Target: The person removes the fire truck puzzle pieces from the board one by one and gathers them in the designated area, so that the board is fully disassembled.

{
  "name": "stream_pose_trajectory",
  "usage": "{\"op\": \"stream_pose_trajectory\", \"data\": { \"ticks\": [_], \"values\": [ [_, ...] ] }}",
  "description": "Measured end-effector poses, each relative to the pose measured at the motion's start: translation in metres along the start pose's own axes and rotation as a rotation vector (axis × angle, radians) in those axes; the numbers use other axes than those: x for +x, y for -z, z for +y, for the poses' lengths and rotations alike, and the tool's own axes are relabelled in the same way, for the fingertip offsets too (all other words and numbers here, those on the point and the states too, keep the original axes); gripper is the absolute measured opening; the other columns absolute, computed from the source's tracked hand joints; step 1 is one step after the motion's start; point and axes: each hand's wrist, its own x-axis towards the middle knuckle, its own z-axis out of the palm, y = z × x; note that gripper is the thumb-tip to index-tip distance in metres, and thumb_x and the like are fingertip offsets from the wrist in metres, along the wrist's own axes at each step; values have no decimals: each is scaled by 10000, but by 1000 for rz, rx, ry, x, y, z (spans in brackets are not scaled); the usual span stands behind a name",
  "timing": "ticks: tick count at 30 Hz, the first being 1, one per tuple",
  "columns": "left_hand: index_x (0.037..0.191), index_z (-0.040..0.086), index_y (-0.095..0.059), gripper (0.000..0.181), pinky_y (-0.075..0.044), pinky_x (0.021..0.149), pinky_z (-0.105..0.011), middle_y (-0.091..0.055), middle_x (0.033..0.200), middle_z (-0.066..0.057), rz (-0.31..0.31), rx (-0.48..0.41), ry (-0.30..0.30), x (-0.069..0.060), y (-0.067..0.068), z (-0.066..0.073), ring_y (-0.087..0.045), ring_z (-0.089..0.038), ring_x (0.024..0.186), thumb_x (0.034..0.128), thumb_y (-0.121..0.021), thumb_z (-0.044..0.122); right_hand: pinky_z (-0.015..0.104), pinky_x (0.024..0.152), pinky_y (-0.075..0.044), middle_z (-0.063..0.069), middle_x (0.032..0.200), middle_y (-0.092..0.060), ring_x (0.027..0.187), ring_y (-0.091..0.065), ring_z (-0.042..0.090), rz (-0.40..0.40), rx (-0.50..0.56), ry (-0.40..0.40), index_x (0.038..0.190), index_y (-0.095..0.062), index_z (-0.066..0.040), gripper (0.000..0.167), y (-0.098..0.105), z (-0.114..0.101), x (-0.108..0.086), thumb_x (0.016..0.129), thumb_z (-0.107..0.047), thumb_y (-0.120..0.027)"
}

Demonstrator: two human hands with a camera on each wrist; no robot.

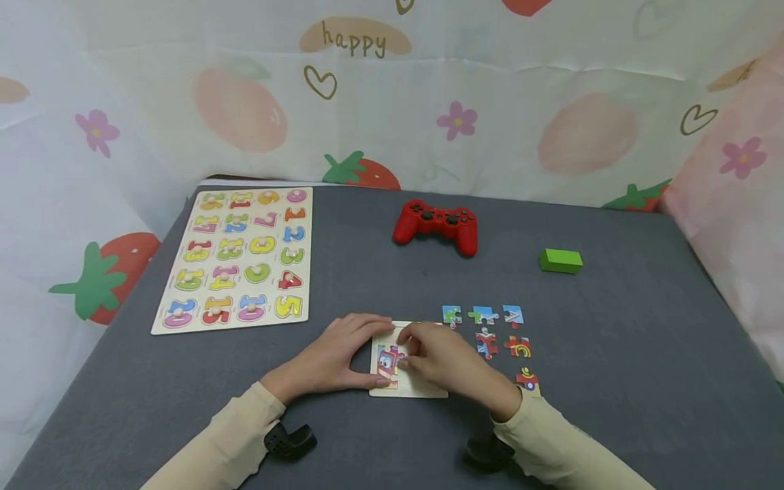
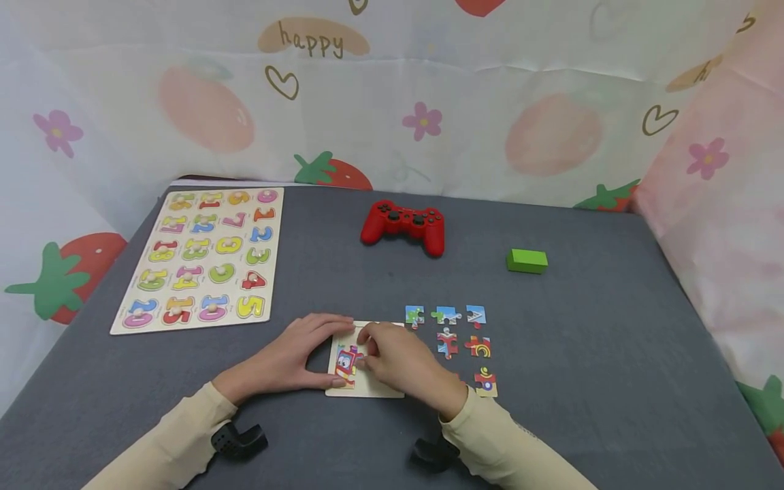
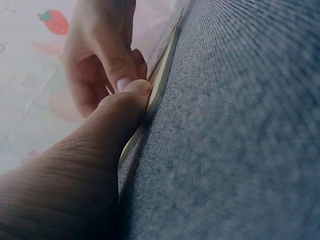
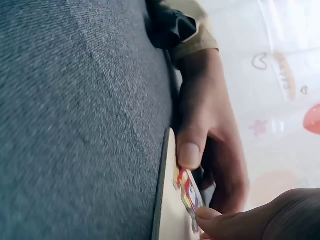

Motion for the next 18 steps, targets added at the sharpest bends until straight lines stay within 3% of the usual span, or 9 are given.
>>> {"op": "stream_pose_trajectory", "data": {
  "ticks": [13, 18],
  "values": [
    [1422, 211, -433, 799, -344, 1014, -449, -418, 1441, 80, -7, -13, 22, -1, 2, 3, -371, -95, 1318, 776, -699, 598, 251, 652, -442, -4, 806, -577, 728, -530, 106, 113, -23, -8, 875, -649, -98, 135, -9, -8, 3, 804, -109, -764],
    [1425, 210, -433, 799, -344, 1013, -446, -420, 1440, 81, -4, -13, 20, 0, 2, 3, -369, -88, 1320, 774, -713, 579, 224, 597, -430, -35, 763, -607, 670, -531, 83, 123, 24, -54, 842, -644, -114, 96, -10, -7, 6, 831, -110, -739]
  ]
}}
